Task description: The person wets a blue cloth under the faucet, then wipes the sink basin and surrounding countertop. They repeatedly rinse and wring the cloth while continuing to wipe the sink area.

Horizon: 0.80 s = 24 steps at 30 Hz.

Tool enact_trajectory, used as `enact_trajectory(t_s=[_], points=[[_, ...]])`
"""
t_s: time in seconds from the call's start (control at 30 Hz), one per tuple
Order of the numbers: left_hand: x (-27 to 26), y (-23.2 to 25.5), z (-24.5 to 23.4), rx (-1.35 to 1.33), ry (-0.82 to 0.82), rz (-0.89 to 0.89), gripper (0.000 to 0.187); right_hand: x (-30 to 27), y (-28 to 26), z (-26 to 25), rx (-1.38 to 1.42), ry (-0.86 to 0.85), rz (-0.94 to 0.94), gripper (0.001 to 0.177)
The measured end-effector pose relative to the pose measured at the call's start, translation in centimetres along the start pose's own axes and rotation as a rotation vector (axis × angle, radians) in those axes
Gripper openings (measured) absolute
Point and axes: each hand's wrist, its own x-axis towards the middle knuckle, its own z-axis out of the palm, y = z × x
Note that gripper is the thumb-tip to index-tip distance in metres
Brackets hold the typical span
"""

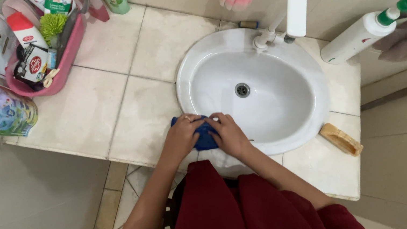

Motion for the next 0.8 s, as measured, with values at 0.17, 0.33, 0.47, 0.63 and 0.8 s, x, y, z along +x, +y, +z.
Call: enact_trajectory(t_s=[0.17, 0.33, 0.47, 0.63, 0.8], points=[[-0.2, 0.9, -0.3, -0.043, -0.025, -0.027, 0.039, -0.8, 0.2, -0.6, 0.014, -0.034, 0.033, 0.049], [-2.2, 3.5, -2.1, -0.094, -0.096, 0.125, 0.046, -4.3, 0.2, -1.9, -0.076, -0.101, -0.008, 0.059], [-2.3, 4.4, -1.8, -0.130, -0.162, 0.123, 0.059, -5.4, -1.2, -3.8, -0.089, -0.100, -0.039, 0.059], [-1.6, 3.8, -1.2, -0.075, -0.138, 0.102, 0.051, -4.6, 1.6, -1.6, -0.091, -0.093, -0.061, 0.057], [-1.3, 2.7, 0.4, -0.042, -0.086, 0.173, 0.047, -4.9, 3.1, -0.6, 0.055, -0.019, -0.083, 0.057]])
